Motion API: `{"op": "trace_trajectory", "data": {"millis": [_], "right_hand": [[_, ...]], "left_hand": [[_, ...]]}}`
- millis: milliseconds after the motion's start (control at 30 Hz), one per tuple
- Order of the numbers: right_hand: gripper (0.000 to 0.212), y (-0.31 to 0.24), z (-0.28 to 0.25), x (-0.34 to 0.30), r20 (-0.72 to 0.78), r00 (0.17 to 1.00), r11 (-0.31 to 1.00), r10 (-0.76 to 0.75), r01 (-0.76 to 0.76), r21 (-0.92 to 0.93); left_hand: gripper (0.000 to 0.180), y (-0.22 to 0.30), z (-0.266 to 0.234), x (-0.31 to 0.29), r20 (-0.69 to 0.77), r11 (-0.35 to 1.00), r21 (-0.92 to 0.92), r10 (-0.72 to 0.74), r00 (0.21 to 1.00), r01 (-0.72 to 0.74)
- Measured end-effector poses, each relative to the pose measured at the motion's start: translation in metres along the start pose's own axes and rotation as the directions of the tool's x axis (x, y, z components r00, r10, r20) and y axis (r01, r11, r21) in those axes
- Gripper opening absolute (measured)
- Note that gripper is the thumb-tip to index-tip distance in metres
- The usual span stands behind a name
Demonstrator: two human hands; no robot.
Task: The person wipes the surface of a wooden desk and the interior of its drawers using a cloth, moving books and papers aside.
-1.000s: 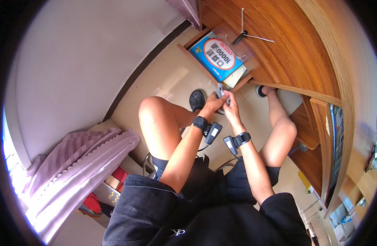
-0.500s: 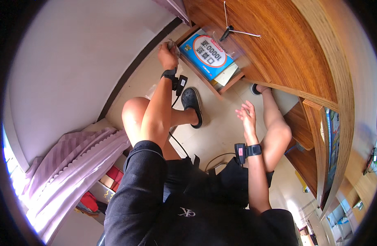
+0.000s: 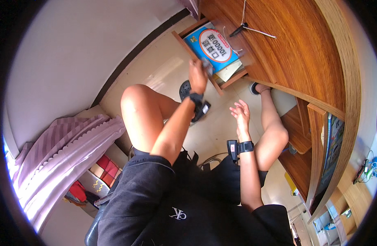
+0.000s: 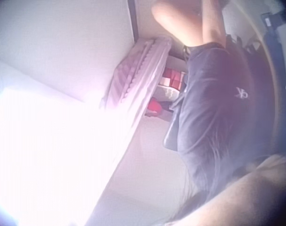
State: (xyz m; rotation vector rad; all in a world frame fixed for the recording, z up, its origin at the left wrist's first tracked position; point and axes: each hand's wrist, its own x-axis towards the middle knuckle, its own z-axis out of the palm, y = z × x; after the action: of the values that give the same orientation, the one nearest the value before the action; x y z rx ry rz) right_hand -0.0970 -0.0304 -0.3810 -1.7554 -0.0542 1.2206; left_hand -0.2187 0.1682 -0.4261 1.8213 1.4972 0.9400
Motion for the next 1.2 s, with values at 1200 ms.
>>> {"op": "trace_trajectory", "data": {"millis": [1200], "right_hand": [[0.032, -0.025, 0.011, 0.029, 0.227, 0.972, 0.922, -0.061, 0.142, -0.361]], "left_hand": [[0.066, 0.069, -0.011, -0.081, 0.823, 0.432, -0.168, -0.433, 0.367, 0.886]]}}
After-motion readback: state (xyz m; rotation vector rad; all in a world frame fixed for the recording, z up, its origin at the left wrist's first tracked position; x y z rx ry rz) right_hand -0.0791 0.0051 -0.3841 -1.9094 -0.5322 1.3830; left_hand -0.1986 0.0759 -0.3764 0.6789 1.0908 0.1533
